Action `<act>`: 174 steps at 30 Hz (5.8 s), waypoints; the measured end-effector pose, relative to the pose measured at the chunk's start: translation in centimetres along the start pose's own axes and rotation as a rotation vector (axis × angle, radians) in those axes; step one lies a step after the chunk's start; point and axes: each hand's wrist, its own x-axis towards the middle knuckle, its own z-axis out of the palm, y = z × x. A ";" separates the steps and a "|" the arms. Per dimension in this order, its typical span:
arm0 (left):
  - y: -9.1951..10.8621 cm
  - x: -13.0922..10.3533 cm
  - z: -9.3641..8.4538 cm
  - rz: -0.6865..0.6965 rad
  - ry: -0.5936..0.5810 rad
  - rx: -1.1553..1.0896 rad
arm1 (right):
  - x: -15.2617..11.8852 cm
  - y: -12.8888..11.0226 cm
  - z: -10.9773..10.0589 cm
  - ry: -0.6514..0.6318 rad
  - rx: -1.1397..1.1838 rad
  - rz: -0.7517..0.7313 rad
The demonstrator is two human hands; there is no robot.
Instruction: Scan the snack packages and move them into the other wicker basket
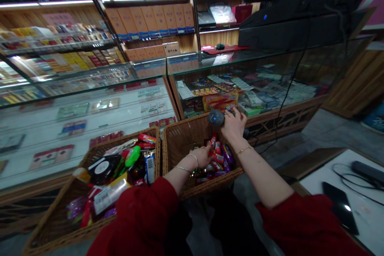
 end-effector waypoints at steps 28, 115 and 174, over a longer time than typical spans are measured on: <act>-8.5 -7.9 -3.3 -0.340 0.756 0.146 | -1.2 -3.9 -2.2 0.014 0.108 -0.233; -9.4 -8.5 -1.7 -0.411 0.839 0.091 | -5.5 -6.7 -3.5 -0.065 0.237 -0.387; -11.2 -15.8 -3.2 -0.476 0.899 -0.054 | -5.0 -10.7 -6.1 -0.008 0.100 -0.375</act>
